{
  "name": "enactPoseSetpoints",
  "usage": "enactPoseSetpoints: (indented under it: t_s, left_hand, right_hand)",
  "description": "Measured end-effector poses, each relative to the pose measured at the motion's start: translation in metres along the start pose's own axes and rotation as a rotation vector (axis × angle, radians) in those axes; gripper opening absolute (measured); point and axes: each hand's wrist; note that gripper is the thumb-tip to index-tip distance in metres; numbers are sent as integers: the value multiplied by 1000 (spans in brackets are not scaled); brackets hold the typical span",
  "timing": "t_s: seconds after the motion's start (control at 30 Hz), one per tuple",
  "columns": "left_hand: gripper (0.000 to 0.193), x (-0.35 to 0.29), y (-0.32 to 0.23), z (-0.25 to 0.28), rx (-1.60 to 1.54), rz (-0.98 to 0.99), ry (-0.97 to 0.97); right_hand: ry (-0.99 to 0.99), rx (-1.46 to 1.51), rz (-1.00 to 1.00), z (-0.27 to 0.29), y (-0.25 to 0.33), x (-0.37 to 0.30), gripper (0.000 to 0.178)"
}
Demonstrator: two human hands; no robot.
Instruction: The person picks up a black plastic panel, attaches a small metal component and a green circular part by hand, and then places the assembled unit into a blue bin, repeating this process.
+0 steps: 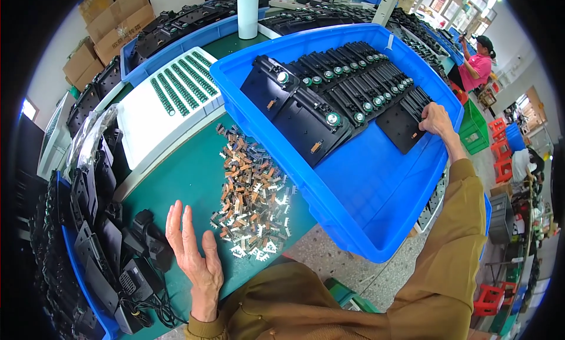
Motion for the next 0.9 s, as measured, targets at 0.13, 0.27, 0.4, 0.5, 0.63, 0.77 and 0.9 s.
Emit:
enactPoseSetpoints:
  t_s: [0.13, 0.27, 0.4, 0.5, 0.63, 0.77, 0.9]
  left_hand:
    - [42, 0, -1, -2, -12, -10, 15]
    - [43, 0, 2, -1, -22, -16, 5]
    - [43, 3, 6, 0, -5, -52, -4]
    - [51, 6, 4, -5, -43, -100, -32]
    - [56, 3, 11, -6, -106, -85, 6]
    - [57, 2, 5, -7, -72, -65, 57]
    - [52, -3, 8, -17, 5, -16, 78]
  right_hand:
    - [-36, -42, 2, -7, -8, -2, 35]
    - [-39, -119, -4, -9, 0, -1, 37]
    - [35, -237, -81, 2, 17, -2, 40]
    - [-38, -244, 17, -1, -14, -5, 43]
    - [-264, -312, 181, 27, -10, -3, 36]
    - [-431, -77, 389, 81, 71, 10, 31]
    - [-321, 350, 720, 111, 239, -12, 26]
Point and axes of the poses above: each hand's wrist, its own x-axis towards the middle knuckle, its own z-axis out of the back of the hand, y = z × x, and after that the axes turned 15 degrees about z, right-handed
